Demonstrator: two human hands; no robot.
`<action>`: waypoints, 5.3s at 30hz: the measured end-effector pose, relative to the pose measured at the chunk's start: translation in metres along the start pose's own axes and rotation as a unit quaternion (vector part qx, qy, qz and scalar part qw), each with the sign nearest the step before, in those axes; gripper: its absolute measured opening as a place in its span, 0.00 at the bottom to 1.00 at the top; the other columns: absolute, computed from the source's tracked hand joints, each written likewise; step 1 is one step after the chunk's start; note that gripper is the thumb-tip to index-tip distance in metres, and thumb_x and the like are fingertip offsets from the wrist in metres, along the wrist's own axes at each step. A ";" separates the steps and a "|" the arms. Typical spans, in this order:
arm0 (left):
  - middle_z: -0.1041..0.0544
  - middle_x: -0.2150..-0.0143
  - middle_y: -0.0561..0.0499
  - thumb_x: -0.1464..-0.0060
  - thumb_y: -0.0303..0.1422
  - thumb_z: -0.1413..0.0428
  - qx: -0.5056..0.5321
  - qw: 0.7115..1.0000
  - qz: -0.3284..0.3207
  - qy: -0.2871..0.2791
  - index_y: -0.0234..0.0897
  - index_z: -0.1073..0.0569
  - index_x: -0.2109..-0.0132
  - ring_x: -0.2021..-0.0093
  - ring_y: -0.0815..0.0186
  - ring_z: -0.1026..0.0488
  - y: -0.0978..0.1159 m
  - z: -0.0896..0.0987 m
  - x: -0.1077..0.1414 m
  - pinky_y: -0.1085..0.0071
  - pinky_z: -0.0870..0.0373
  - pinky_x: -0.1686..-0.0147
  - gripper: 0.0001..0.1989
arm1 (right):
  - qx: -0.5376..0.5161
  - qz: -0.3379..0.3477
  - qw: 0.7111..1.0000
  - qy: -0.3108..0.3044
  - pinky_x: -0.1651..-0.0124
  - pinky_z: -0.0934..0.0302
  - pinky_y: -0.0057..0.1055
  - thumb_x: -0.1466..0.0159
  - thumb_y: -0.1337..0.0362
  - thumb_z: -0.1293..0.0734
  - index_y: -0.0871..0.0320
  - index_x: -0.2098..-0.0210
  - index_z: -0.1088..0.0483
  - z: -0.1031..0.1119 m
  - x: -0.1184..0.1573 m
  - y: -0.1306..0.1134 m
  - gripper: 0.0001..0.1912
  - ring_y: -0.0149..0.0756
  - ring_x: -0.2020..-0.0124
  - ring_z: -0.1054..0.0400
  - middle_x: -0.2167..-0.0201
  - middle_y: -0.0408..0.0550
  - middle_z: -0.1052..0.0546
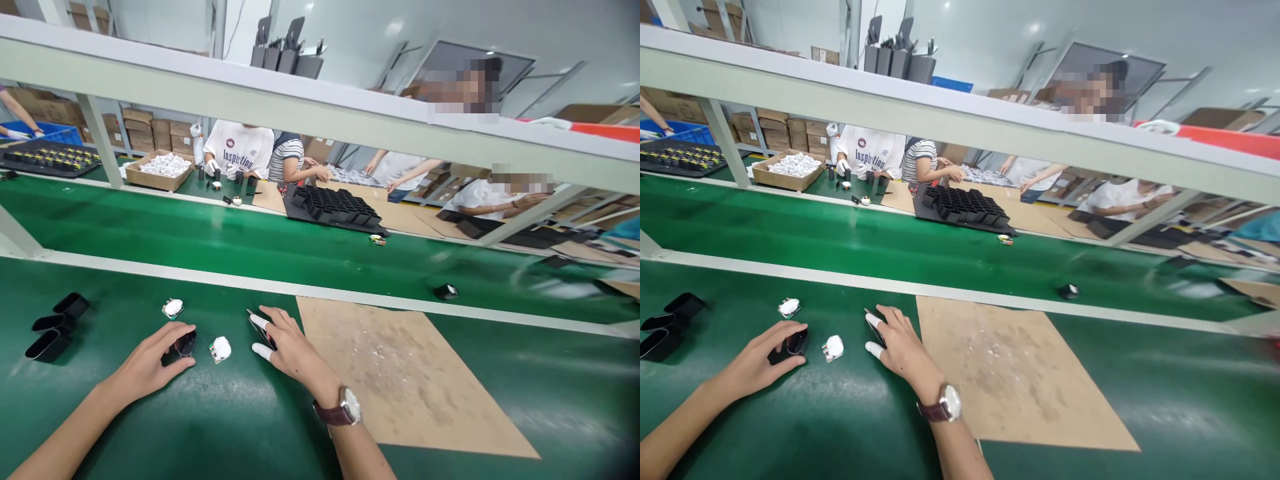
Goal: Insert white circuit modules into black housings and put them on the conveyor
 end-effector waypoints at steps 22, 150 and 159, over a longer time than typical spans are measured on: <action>0.21 0.56 0.52 0.42 0.40 0.34 0.019 0.994 0.054 -0.093 0.45 0.32 0.40 0.66 0.63 0.22 0.005 -0.010 -0.039 0.69 0.27 0.66 0.25 | -0.089 0.142 0.986 -0.011 0.41 0.30 0.46 0.32 0.56 0.25 0.54 0.42 0.27 -0.015 -0.022 -0.058 0.22 0.47 0.46 0.28 0.48 0.51 0.24; 0.18 0.49 0.41 0.33 0.27 0.38 0.150 0.977 -0.149 0.016 0.38 0.22 0.53 0.52 0.60 0.17 0.032 -0.019 -0.020 0.65 0.19 0.54 0.03 | -0.183 0.190 0.957 0.116 0.49 0.22 0.44 0.26 0.71 0.37 0.50 0.31 0.37 -0.036 -0.003 -0.077 0.26 0.45 0.48 0.26 0.46 0.55 0.25; 0.18 0.50 0.41 0.32 0.28 0.39 0.156 0.977 -0.145 -0.003 0.37 0.22 0.55 0.54 0.60 0.18 0.034 -0.017 -0.023 0.66 0.20 0.56 0.01 | -0.285 0.162 0.941 0.083 0.44 0.24 0.41 0.26 0.69 0.35 0.50 0.34 0.34 -0.028 -0.005 -0.069 0.22 0.42 0.46 0.25 0.46 0.53 0.24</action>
Point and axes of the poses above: each hand's wrist, its own x-axis away from the middle knuckle, its own z-axis out of the back of the hand, y = z × x, the point moved 3 cm from there along -x, towards the middle knuckle
